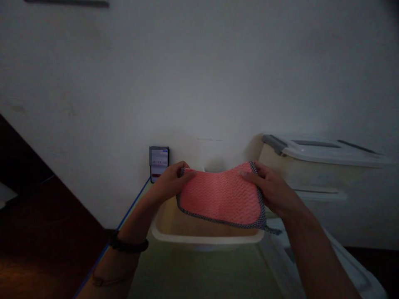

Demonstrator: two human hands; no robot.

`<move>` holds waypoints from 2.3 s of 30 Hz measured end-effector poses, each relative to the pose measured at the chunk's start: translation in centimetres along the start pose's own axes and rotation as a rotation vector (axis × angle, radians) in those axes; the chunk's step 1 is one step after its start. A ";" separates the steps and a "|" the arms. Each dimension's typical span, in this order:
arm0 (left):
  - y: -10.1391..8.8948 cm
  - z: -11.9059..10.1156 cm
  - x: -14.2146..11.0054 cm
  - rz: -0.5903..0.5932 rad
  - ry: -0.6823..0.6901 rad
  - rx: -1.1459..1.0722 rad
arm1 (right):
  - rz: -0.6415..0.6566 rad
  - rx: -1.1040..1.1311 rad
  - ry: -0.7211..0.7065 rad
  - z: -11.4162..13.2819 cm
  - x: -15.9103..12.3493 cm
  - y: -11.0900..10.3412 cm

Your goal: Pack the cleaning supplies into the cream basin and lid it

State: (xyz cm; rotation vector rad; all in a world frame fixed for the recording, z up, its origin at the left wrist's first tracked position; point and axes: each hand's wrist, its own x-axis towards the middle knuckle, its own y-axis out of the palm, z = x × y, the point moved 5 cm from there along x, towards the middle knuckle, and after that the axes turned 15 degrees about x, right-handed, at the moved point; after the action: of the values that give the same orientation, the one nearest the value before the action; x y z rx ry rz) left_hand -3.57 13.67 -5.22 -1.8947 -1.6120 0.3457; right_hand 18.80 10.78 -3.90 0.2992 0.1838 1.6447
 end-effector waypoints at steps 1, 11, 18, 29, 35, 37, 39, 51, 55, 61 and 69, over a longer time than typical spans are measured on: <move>-0.4 -0.2 -0.2 -0.042 -0.030 -0.053 | -0.019 0.070 0.028 -0.3 0.1 0.1; -2.1 -1.2 -1.5 -0.051 -0.182 -0.252 | -0.159 0.304 0.152 -0.4 -0.3 0.2; -4.0 0.9 -1.1 -0.218 -0.281 -0.340 | -0.148 0.348 0.120 -0.1 0.3 -0.4; -3.5 0.6 -1.5 0.002 -0.162 -0.308 | -0.164 0.302 0.058 1.5 -0.5 -1.0; -4.1 1.0 -2.0 0.031 -0.160 -0.157 | -0.106 0.345 0.117 0.7 0.1 -0.7; -3.9 0.9 -2.1 0.044 -0.179 -0.155 | -0.088 0.351 0.126 0.3 0.3 -0.6; -3.7 0.7 -2.0 0.032 -0.188 -0.153 | -0.078 0.354 0.124 0.0 0.5 -0.6; -1.4 -1.1 -2.0 0.069 -0.138 -0.264 | 0.042 0.173 0.059 -0.4 -0.1 0.5; -1.9 -0.8 -1.9 0.111 -0.126 -0.197 | 0.043 0.156 0.029 0.0 -0.1 0.2; -4.4 1.1 -1.8 0.051 -0.182 -0.055 | -0.095 0.275 0.003 0.8 0.4 -1.4; -4.8 2.2 -1.4 0.062 -0.173 0.140 | -0.047 0.114 0.023 0.0 0.6 -1.3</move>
State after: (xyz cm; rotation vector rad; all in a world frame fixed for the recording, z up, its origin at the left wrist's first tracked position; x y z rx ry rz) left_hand -8.95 13.28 -4.32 -1.8526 -1.5963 0.6481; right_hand 20.00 11.51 -4.27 0.3601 0.2999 1.5947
